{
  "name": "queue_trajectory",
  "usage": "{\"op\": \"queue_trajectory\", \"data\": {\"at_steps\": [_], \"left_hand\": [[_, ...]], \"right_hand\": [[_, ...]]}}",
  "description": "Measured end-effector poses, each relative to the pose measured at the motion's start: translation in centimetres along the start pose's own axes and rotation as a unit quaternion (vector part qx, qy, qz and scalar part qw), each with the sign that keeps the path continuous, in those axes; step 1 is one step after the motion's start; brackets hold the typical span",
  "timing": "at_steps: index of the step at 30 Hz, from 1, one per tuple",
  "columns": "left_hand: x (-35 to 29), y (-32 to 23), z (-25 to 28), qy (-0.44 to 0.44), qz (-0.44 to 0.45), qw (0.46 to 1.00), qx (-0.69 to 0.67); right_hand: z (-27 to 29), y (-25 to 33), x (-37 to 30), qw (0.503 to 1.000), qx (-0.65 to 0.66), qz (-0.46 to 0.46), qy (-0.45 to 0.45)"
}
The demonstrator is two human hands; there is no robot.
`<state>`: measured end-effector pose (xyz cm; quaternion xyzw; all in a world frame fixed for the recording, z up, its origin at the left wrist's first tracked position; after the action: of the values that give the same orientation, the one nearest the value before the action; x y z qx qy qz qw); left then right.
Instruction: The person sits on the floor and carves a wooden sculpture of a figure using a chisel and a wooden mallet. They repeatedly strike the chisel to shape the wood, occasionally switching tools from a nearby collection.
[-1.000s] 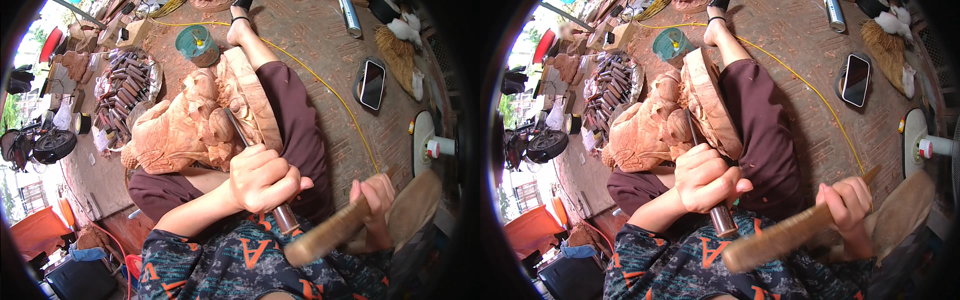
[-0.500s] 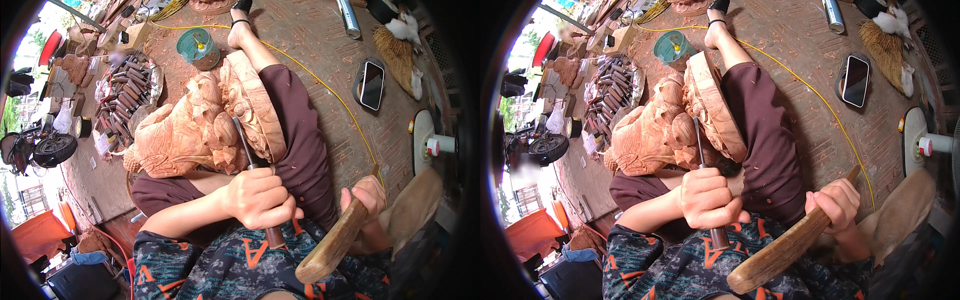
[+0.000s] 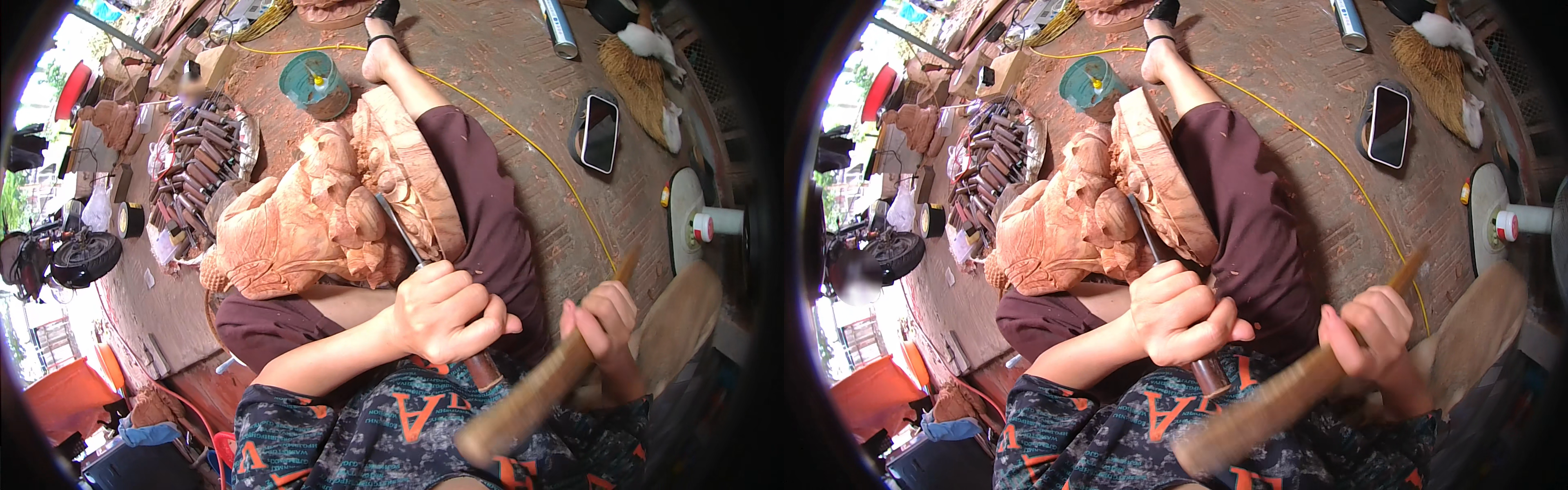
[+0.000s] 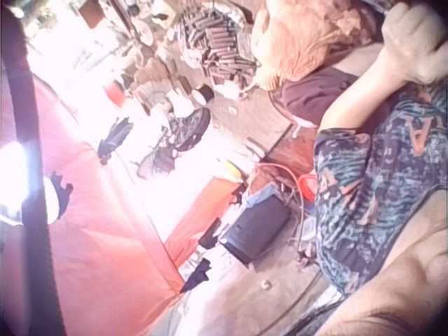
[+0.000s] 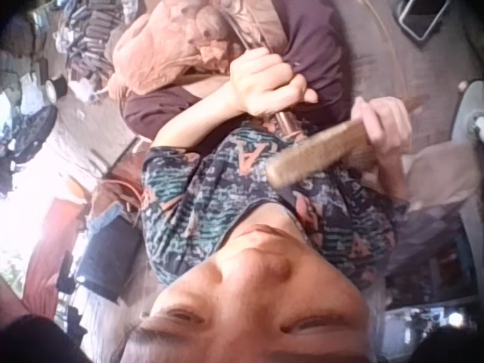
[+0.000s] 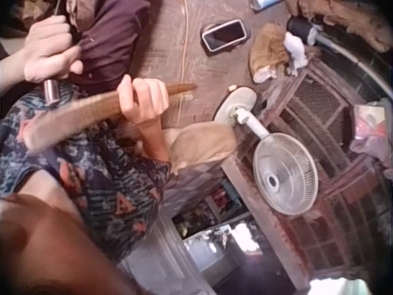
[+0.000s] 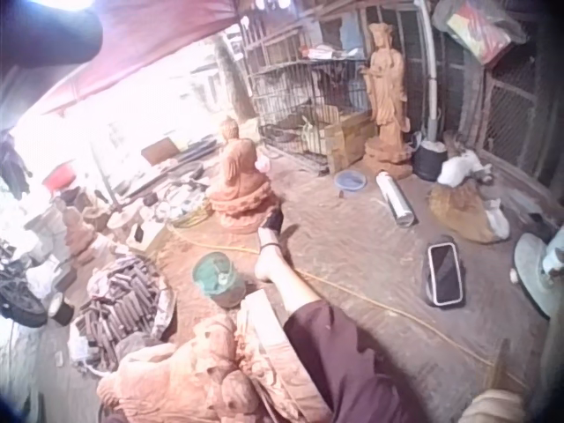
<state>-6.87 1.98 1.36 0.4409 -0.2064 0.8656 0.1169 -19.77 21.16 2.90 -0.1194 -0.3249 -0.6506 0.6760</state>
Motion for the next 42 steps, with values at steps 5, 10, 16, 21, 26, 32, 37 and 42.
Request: {"op": "queue_trajectory", "data": {"at_steps": [5,10,16,21,26,32,37,42], "left_hand": [[-0.2,0.0,-0.2,0.014,0.000,1.000,0.009],[-0.1,0.3,-0.4,0.012,0.006,1.000,0.013],[0.7,0.8,0.0,0.016,0.018,1.000,0.006],[0.7,0.6,-0.1,0.007,0.033,0.999,0.014],[1.3,0.9,1.0,0.032,0.054,0.998,0.020],[2.2,1.7,1.4,0.051,0.029,0.998,-0.002],[1.1,0.4,3.0,0.069,-0.069,0.995,-0.034],[-0.2,0.6,2.0,0.044,-0.059,0.992,-0.098]], "right_hand": [[-0.2,-1.3,-1.6,0.993,0.052,0.056,-0.094],[0.0,-1.0,-1.3,0.999,0.026,-0.013,-0.026],[0.6,-1.0,-0.6,0.998,-0.012,-0.049,0.041],[0.3,-1.4,-1.2,0.995,0.053,0.011,-0.079],[0.1,-0.9,-0.9,0.992,0.069,-0.039,-0.098],[0.8,-0.8,-0.7,0.997,-0.022,-0.072,-0.005],[-0.5,-0.8,-0.6,0.990,0.065,-0.054,-0.114],[-0.7,0.3,-0.1,0.996,0.046,-0.048,-0.059]]}}
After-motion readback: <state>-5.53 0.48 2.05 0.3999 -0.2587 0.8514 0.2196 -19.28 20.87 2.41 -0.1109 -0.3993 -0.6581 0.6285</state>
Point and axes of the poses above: each hand's wrist, its own x-axis towards the middle knuckle, its own z-axis out of the back of the hand, y = z × x, the point moved 3 cm from there along x, towards the middle knuckle, and after that the axes turned 3 degrees about x, right-handed, at the moved point
